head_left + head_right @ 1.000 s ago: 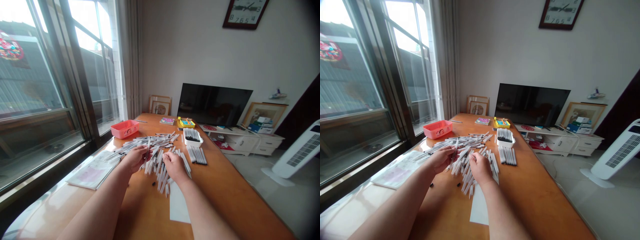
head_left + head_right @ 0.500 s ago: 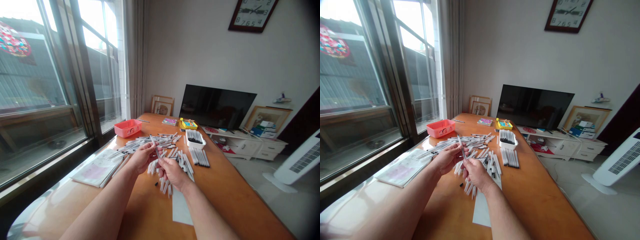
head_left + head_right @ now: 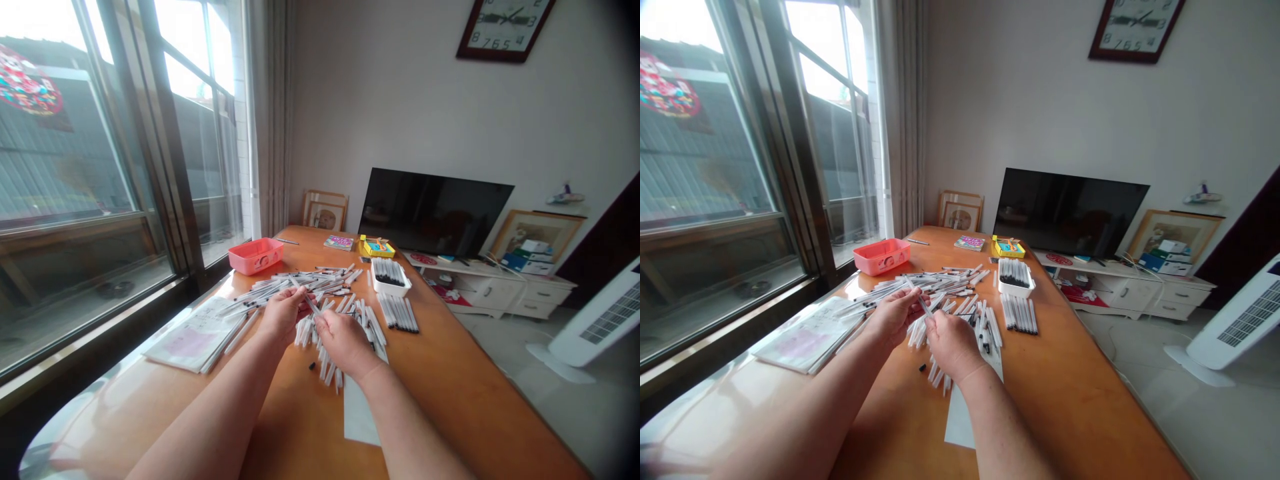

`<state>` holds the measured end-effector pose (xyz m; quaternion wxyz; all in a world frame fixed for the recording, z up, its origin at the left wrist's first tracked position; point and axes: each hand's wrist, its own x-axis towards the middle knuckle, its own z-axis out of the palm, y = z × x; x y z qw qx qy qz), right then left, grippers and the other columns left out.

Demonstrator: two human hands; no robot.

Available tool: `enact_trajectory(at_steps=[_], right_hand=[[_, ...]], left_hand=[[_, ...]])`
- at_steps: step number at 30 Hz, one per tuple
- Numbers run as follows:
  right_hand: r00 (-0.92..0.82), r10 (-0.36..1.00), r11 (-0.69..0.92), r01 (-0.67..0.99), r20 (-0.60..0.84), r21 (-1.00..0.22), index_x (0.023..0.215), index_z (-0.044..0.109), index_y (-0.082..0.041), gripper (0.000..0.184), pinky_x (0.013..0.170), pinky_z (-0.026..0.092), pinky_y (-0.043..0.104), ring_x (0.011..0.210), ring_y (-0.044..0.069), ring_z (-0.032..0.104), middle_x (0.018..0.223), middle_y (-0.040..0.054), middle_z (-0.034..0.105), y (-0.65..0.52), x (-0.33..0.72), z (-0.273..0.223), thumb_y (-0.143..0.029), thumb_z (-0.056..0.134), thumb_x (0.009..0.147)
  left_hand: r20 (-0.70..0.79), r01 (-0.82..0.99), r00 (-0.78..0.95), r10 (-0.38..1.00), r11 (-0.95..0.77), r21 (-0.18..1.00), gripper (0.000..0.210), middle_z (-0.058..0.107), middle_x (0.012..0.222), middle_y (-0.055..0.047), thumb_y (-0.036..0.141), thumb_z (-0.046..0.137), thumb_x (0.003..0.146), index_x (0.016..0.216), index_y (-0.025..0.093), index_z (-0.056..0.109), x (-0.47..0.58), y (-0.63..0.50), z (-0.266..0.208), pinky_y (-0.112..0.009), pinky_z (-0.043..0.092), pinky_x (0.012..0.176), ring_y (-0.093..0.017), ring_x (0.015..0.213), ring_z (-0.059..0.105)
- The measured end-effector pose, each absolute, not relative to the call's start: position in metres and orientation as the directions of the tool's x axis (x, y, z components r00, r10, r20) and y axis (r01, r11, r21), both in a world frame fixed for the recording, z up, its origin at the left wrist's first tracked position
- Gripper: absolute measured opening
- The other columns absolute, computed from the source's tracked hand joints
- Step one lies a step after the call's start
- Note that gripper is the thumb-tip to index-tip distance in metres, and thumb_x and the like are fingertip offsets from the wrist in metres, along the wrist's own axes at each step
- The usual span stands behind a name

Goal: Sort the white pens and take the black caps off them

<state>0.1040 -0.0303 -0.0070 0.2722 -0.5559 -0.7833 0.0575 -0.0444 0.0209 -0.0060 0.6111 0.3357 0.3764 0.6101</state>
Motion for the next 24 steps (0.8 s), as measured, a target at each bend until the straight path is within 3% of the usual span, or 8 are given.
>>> enact_trajectory(at_steps=[7, 13, 15, 17, 21, 24], right_hand=[[-0.232, 0.902, 0.354, 0.88, 0.364, -0.316, 0.087, 0.065, -0.022, 0.033, 0.058, 0.023, 0.03, 0.066, 0.019, 0.061, 0.076, 0.0059, 0.07, -0.031, 0.102, -0.003, -0.038, 0.041, 0.103], [-0.222, 0.897, 0.367, 0.857, 0.383, -0.361, 0.085, 0.064, -0.022, 0.03, 0.06, 0.028, 0.028, 0.07, 0.02, 0.062, 0.078, 0.0072, 0.069, -0.032, 0.1, -0.002, -0.037, 0.044, 0.102], [-0.211, 0.901, 0.375, 0.818, 0.378, -0.436, 0.082, 0.062, -0.021, 0.031, 0.06, 0.03, 0.027, 0.068, 0.018, 0.06, 0.074, 0.0061, 0.068, -0.032, 0.1, -0.004, -0.037, 0.045, 0.101], [-0.202, 0.915, 0.381, 0.713, 0.348, -0.588, 0.078, 0.059, -0.021, 0.034, 0.059, 0.032, 0.026, 0.064, 0.017, 0.058, 0.068, 0.0034, 0.064, -0.033, 0.101, -0.007, -0.04, 0.043, 0.101], [-0.256, 0.952, 0.241, 0.282, 0.169, -0.929, 0.078, 0.057, -0.02, 0.041, 0.056, 0.036, 0.023, 0.053, 0.013, 0.049, 0.056, -0.0024, 0.055, -0.032, 0.105, -0.014, -0.048, 0.039, 0.101], [-0.306, 0.945, 0.144, 0.077, 0.114, -0.987, 0.08, 0.058, -0.02, 0.04, 0.051, 0.033, 0.022, 0.048, 0.011, 0.041, 0.055, -0.0039, 0.052, -0.03, 0.108, -0.015, -0.049, 0.04, 0.1]], left_hand=[[-0.079, -0.502, -0.073, 0.994, 0.031, 0.864, 0.024, 0.072, 0.077, -0.007, 0.03, 0.079, 0.078, 0.084, 0.013, 0.063, -0.043, 0.023, -0.007, -0.026, 0.054, 0.068, -0.013, 0.065, 0.067], [-0.108, -0.496, -0.146, 0.983, 0.022, 0.868, 0.022, 0.072, 0.076, -0.007, 0.029, 0.078, 0.079, 0.082, 0.014, 0.062, -0.041, 0.022, -0.004, -0.025, 0.054, 0.066, -0.013, 0.064, 0.067], [-0.112, -0.47, -0.148, 0.983, 0.03, 0.882, 0.022, 0.072, 0.078, -0.007, 0.029, 0.078, 0.079, 0.083, 0.014, 0.062, -0.043, 0.022, -0.004, -0.024, 0.053, 0.065, -0.012, 0.062, 0.066], [-0.112, -0.453, -0.066, 0.992, 0.07, 0.889, 0.022, 0.072, 0.08, -0.007, 0.029, 0.078, 0.08, 0.085, 0.014, 0.062, -0.047, 0.023, -0.005, -0.024, 0.053, 0.065, -0.011, 0.062, 0.065], [-0.031, -0.482, 0.164, 0.986, 0.107, 0.869, 0.022, 0.072, 0.087, -0.008, 0.028, 0.076, 0.082, 0.097, 0.015, 0.065, -0.058, 0.026, -0.007, -0.024, 0.054, 0.067, -0.013, 0.069, 0.066], [0.023, -0.515, 0.245, 0.969, 0.11, 0.85, 0.024, 0.071, 0.088, -0.007, 0.028, 0.074, 0.085, 0.105, 0.016, 0.067, -0.062, 0.026, -0.005, -0.024, 0.055, 0.069, -0.013, 0.073, 0.066]])
